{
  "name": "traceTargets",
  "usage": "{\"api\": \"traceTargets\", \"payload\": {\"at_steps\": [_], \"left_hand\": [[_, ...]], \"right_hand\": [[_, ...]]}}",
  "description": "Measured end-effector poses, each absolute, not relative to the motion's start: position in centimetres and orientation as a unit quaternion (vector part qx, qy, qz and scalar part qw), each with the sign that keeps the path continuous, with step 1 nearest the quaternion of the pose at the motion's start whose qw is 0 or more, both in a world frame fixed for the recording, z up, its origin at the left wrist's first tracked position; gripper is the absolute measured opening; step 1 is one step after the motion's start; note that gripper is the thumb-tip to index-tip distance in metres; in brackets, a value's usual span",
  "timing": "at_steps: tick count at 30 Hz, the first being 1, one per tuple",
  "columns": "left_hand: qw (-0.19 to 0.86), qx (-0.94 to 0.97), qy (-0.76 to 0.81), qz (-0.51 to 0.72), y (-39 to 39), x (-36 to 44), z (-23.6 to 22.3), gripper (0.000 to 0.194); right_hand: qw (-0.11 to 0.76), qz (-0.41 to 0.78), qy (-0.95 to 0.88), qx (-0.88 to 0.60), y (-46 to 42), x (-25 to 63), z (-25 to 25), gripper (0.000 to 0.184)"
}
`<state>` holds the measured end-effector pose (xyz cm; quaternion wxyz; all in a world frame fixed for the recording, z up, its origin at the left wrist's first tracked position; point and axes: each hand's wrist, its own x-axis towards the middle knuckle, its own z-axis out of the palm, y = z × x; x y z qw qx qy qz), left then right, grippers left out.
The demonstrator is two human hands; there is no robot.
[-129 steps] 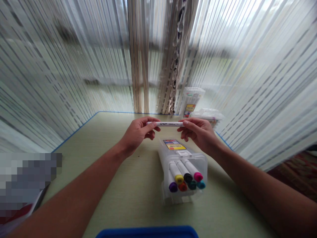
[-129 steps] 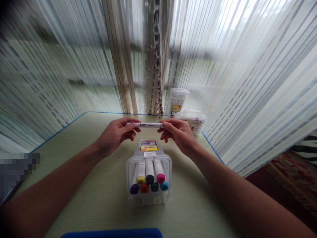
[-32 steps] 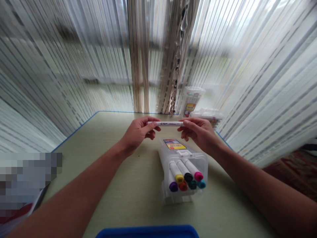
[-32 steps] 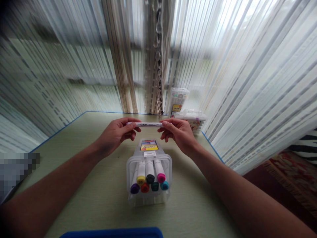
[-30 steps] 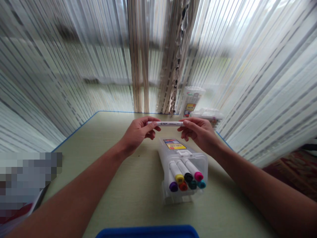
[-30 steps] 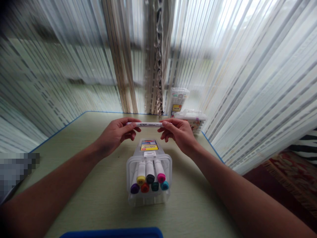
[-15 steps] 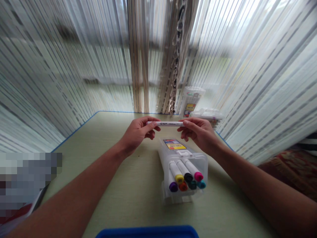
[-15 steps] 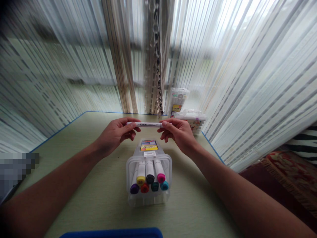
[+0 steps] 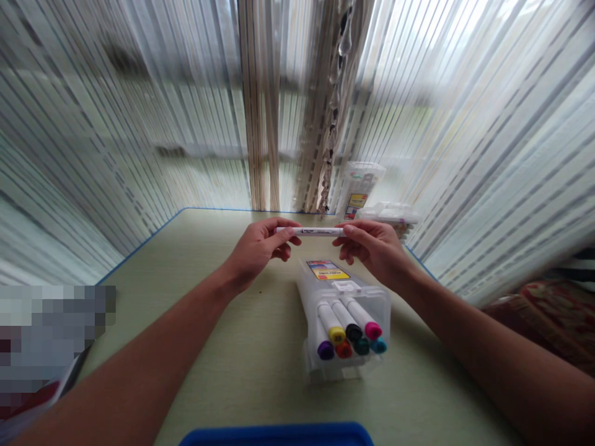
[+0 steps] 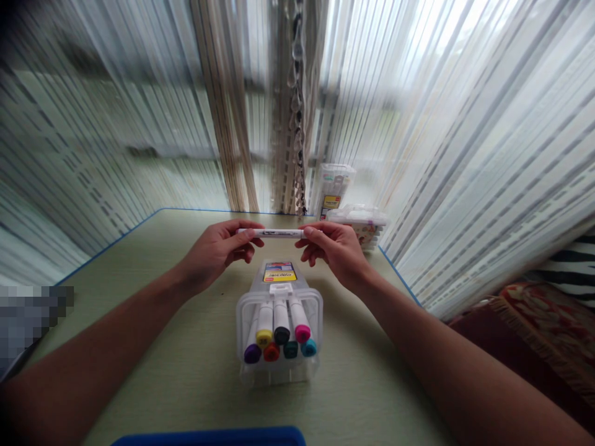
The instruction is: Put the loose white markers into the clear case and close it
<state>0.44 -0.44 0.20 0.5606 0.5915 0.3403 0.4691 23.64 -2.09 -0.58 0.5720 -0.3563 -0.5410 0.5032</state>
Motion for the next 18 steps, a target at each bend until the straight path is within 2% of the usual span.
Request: {"api": "traceTargets", "payload": {"at_steps": [18], "left_hand": [[0.558,0.593,0.341,0.469,-0.40,0.46,0.23,0.027]], "right_hand": [[0.570,0.503,-0.538,-0.363,-2.17,23.57,-0.57,0.027]]}}
